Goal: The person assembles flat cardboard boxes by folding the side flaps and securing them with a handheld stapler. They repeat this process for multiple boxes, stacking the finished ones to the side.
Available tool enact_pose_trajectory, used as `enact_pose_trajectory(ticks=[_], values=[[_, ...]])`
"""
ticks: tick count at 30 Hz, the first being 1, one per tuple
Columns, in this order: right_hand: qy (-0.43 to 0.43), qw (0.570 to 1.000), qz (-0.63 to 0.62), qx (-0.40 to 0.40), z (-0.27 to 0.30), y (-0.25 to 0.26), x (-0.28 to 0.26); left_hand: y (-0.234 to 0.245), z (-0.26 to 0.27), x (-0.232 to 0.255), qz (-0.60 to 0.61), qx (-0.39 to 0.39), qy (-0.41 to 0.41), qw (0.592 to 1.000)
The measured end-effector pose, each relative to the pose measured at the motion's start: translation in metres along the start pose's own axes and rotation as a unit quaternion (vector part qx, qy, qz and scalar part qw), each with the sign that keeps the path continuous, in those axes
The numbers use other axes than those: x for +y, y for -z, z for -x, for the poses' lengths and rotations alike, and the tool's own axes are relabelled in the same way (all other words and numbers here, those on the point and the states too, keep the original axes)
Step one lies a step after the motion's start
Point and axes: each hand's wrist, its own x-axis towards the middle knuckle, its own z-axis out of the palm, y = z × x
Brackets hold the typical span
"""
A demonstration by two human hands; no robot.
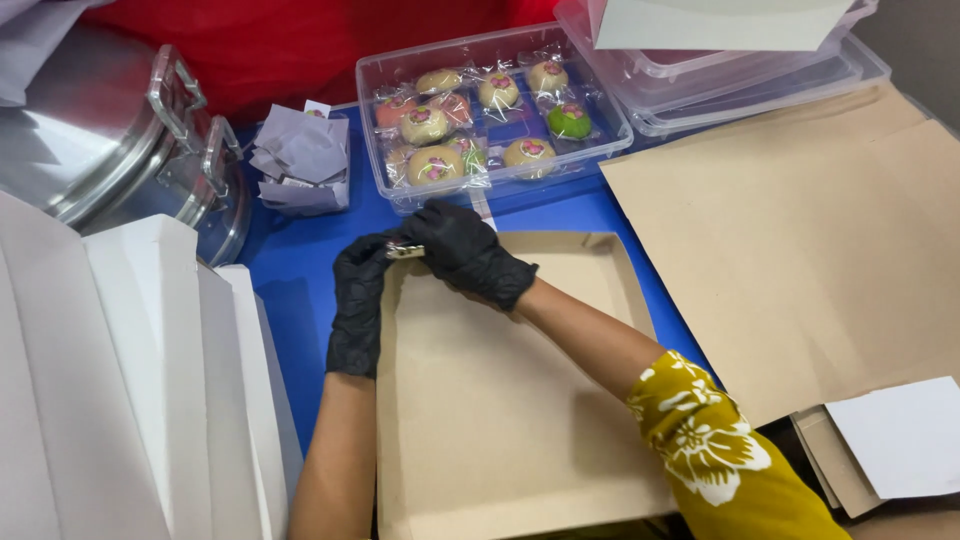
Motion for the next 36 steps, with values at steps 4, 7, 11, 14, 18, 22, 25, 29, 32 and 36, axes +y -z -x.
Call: enact_pose_trajectory(ticks=[4,7,11,14,18,22,25,29,32,36], values=[[-0.134,0.974,-0.174,-0.047,-0.025,0.004,-0.034,0.022,-0.003,-0.009,-0.041,0.035,0.005,0.999],[-0.162,0.968,-0.122,-0.150,-0.023,-0.012,-0.021,-0.006,0.029,0.033,-0.058,0.065,0.062,0.994],[-0.186,0.963,-0.080,-0.180,-0.012,-0.002,0.002,-0.017,0.026,0.026,-0.162,0.031,0.083,0.983],[-0.195,0.974,-0.007,-0.117,0.000,-0.015,0.028,-0.036,0.008,0.028,-0.353,-0.053,0.086,0.930],[-0.237,0.956,-0.031,-0.169,0.019,-0.009,0.100,-0.060,0.029,0.062,-0.523,-0.118,0.150,0.831],[-0.245,0.950,-0.035,-0.190,0.032,0.014,0.112,-0.078,0.028,0.079,-0.509,-0.087,0.230,0.825],[-0.285,0.934,-0.072,-0.204,0.041,0.030,0.105,-0.064,0.023,0.047,-0.598,-0.169,0.048,0.782],[-0.322,0.922,-0.158,-0.148,0.056,0.044,0.096,-0.044,0.030,0.008,-0.702,-0.223,-0.340,0.584],[-0.345,0.907,-0.221,-0.098,0.060,0.054,0.089,-0.043,0.025,-0.001,-0.680,-0.205,-0.367,0.600],[-0.349,0.905,-0.206,-0.130,0.050,0.074,0.059,-0.088,-0.003,-0.009,-0.646,-0.214,-0.187,0.709]])
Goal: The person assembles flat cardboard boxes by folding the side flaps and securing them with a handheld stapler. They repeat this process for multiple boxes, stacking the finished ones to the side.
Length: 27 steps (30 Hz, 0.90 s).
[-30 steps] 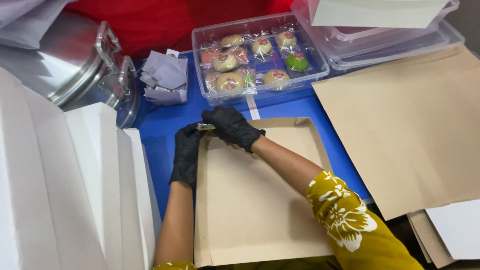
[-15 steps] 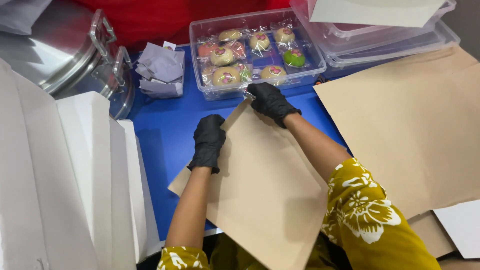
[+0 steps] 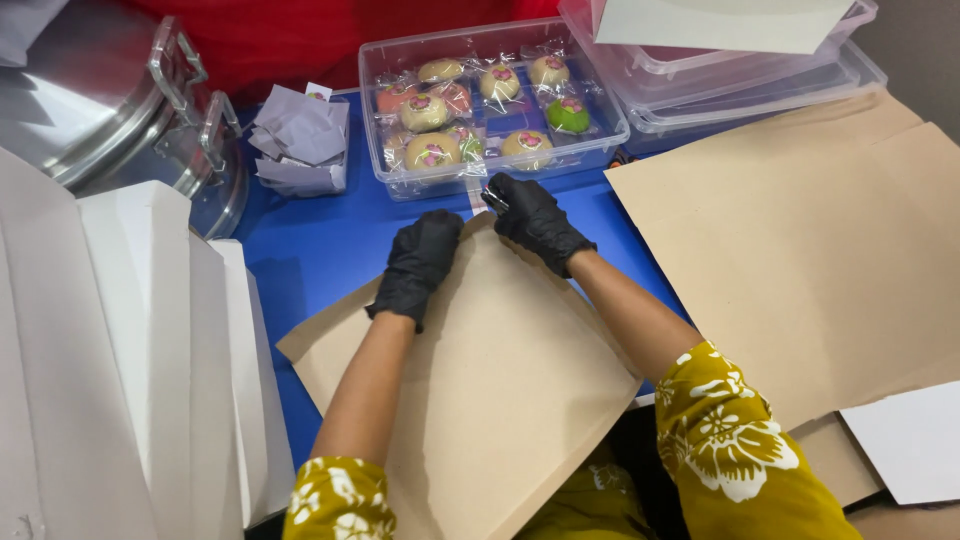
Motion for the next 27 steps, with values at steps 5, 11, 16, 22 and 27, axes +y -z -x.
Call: enact_pose_trajectory(ticks=[5,11,16,22,27], values=[[-0.065,0.995,0.073,-0.034,-0.008,-0.008,-0.007,0.000,0.000,0.042,0.019,0.082,-0.025,0.996],[-0.021,0.992,0.120,-0.017,-0.028,-0.003,-0.012,0.002,-0.013,0.009,0.084,0.002,0.085,0.993],[0.109,0.977,0.182,-0.009,-0.049,-0.045,-0.052,0.067,0.020,0.002,0.116,-0.057,0.234,0.964],[0.131,0.980,0.121,-0.090,-0.019,-0.071,-0.113,0.088,0.078,-0.025,0.379,0.054,0.323,0.865],[0.032,0.996,-0.023,-0.085,-0.010,-0.081,-0.087,0.024,0.072,-0.036,0.479,0.110,0.326,0.808]])
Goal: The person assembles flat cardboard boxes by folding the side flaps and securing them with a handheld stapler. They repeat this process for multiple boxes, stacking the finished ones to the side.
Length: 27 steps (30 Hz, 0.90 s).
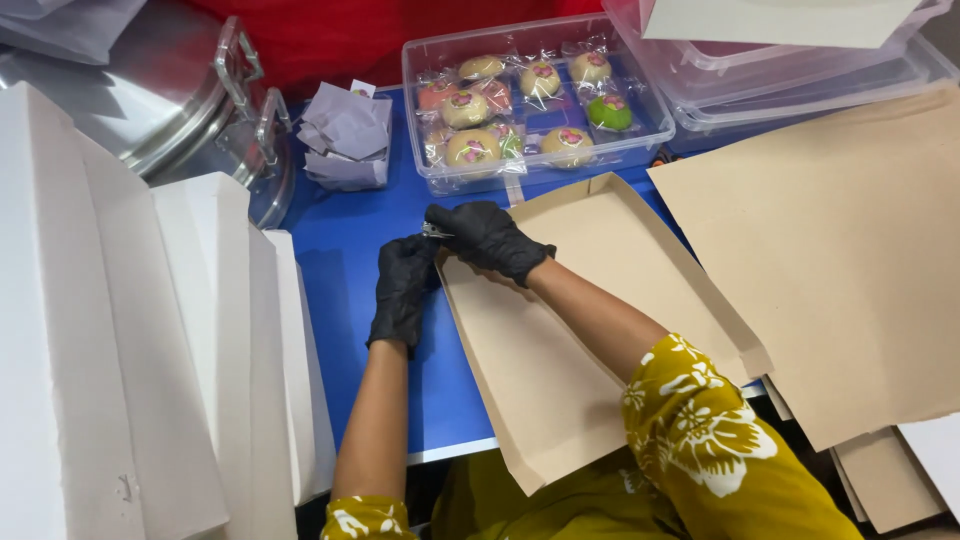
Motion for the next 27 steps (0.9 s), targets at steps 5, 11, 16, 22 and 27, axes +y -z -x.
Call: enact_pose_trajectory(ticks=[5,11,16,22,27], values=[[0.024,0.999,0.045,0.010,0.011,0.018,0.011,-0.017,-0.014,-0.011,0.053,0.004,0.023,0.998],[0.063,0.994,0.066,0.063,0.006,0.029,0.042,-0.020,-0.013,-0.006,0.092,0.004,0.016,0.996],[0.051,0.994,0.054,0.079,0.017,0.016,0.050,-0.025,-0.008,-0.009,0.090,0.001,0.000,0.996],[0.190,0.947,0.234,0.115,-0.011,-0.048,0.113,-0.021,-0.005,-0.001,0.052,-0.003,0.005,0.999],[0.219,0.924,0.281,0.137,-0.010,-0.061,0.123,-0.013,0.011,0.025,0.095,-0.021,0.036,0.995]])
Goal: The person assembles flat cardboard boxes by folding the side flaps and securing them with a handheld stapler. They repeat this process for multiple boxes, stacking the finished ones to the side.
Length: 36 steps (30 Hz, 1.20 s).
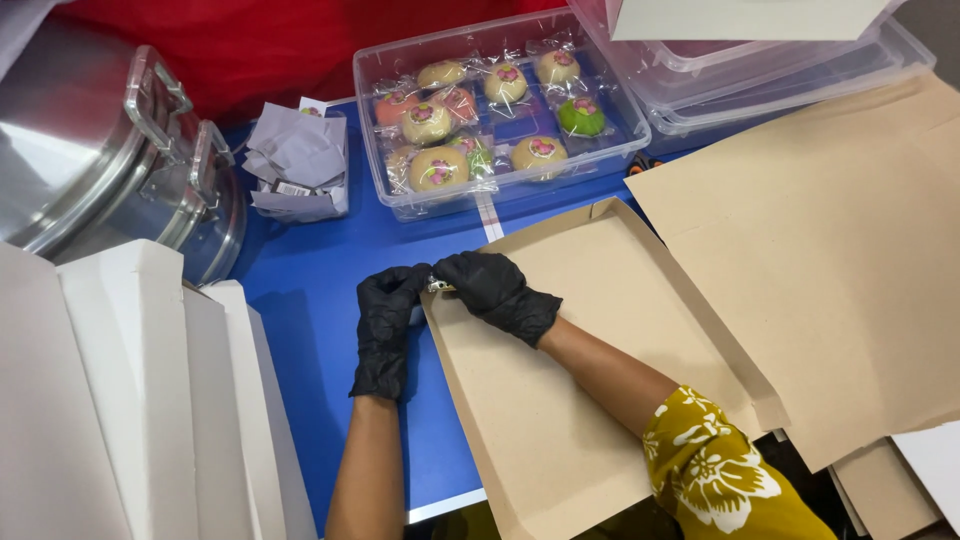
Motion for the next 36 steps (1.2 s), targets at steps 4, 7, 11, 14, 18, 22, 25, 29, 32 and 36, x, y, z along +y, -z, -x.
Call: enact_pose_trajectory(ticks=[4,7,11,14,18,22,25,29,32,36], values=[[-0.016,0.999,-0.029,-0.005,-0.009,0.038,-0.008,-0.004,0.002,0.003,0.041,0.009,-0.006,0.999],[-0.197,0.960,-0.177,-0.096,-0.026,0.094,-0.022,-0.009,-0.003,-0.010,0.059,0.037,-0.025,0.997],[-0.369,0.595,-0.695,0.161,-0.041,0.097,-0.004,-0.010,0.004,-0.002,0.034,0.064,-0.065,0.995],[-0.415,0.518,-0.727,0.175,-0.037,0.099,-0.011,-0.011,0.015,0.011,0.023,0.079,-0.074,0.994],[-0.244,0.722,-0.583,0.280,-0.019,0.059,-0.019,-0.011,0.022,0.014,0.007,0.082,-0.079,0.993],[-0.239,0.713,-0.614,0.240,-0.017,0.074,-0.030,-0.010,0.031,0.030,-0.018,0.084,-0.083,0.993],[-0.321,0.613,-0.694,0.202,-0.014,0.062,-0.030,-0.008,0.028,0.028,-0.072,0.085,-0.077,0.991],[-0.203,0.677,-0.696,0.125,-0.005,0.068,-0.018,-0.006,0.029,0.025,-0.116,0.099,-0.095,0.984],[-0.148,0.679,-0.710,0.114,-0.001,0.084,-0.007,-0.007,0.031,0.026,-0.114,0.102,-0.114,0.982],[-0.104,0.752,-0.626,0.177,-0.010,0.116,-0.020,-0.007,0.040,0.036,-0.125,0.105,-0.124,0.979]])
